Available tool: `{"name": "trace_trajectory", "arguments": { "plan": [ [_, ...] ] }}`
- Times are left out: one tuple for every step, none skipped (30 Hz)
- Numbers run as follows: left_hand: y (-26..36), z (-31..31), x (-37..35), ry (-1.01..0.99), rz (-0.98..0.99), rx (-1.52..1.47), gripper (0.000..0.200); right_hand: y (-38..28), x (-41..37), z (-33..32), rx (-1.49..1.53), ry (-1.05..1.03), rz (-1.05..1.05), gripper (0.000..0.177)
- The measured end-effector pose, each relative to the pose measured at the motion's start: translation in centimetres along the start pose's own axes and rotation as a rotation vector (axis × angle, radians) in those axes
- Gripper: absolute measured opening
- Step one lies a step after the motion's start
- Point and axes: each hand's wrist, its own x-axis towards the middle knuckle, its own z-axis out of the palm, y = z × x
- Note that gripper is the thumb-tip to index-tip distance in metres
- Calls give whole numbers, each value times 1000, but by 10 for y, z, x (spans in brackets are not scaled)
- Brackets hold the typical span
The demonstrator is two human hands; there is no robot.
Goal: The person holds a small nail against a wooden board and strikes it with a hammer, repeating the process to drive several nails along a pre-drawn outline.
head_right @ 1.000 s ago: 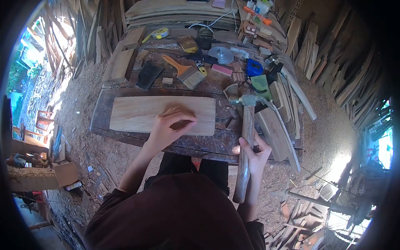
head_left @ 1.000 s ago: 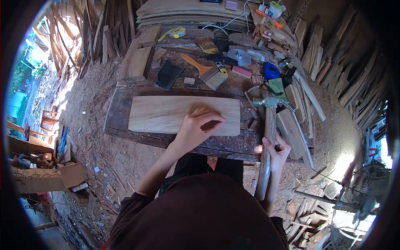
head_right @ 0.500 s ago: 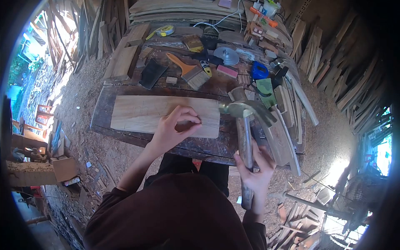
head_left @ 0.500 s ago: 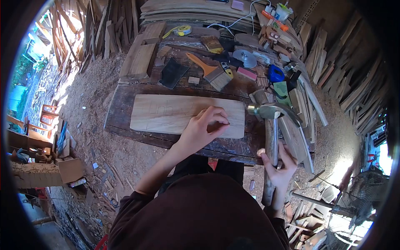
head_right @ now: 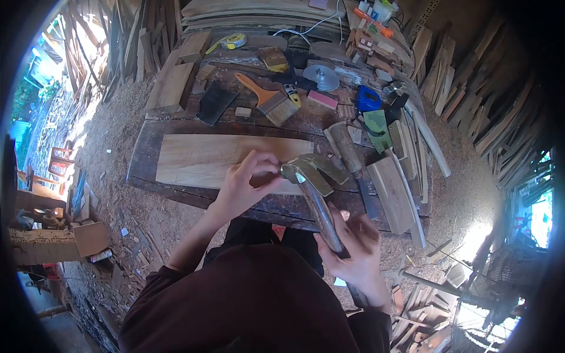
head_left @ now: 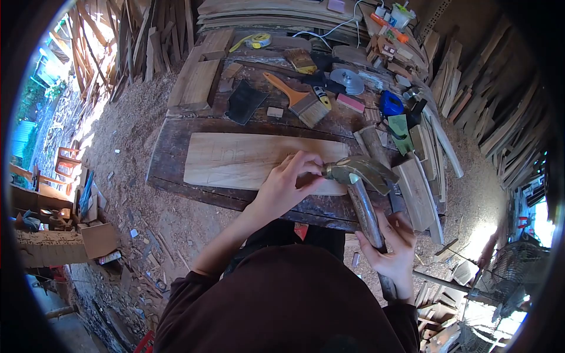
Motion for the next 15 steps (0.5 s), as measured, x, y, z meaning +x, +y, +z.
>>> {"name": "trace_trajectory", "arguments": {
  "plan": [
    [0,0,0,1,-13,-21,39,1,1,0,-4,-24,8,57],
    [1,1,0,2,-26,-41,38,1,1,0,-7,-50,17,57],
    [1,1,1,4,-28,-41,38,1,1,0,-7,-51,16,57],
    [2,0,1,5,-31,-54,38,2,-1,0,-17,-42,26,57],
    [2,0,1,5,-34,-68,38,2,-1,0,-27,-33,36,57],
    [1,0,1,5,-35,-68,38,2,-1,0,-27,-34,36,57],
    [1,0,1,7,-21,-62,37,2,-1,-1,-32,-26,31,57],
    [1,0,1,8,-6,-58,37,1,-1,-1,-37,-17,28,57],
    [1,1,1,6,-5,-60,37,2,-1,-2,-39,-16,31,57],
    [1,0,1,6,-15,-57,36,3,0,-3,-57,-52,14,57],
    [1,0,1,7,-24,-53,35,3,0,-3,-74,-89,-3,57],
    [1,0,1,6,-24,-53,35,4,0,-4,-74,-88,-3,57],
    [1,0,1,9,-16,-57,35,4,-1,-5,-50,-76,3,57],
    [1,-1,1,12,-10,-61,34,4,-1,-5,-25,-66,8,57],
    [1,0,0,13,-12,-61,34,3,-1,-6,-25,-68,8,57]
  ]
}}
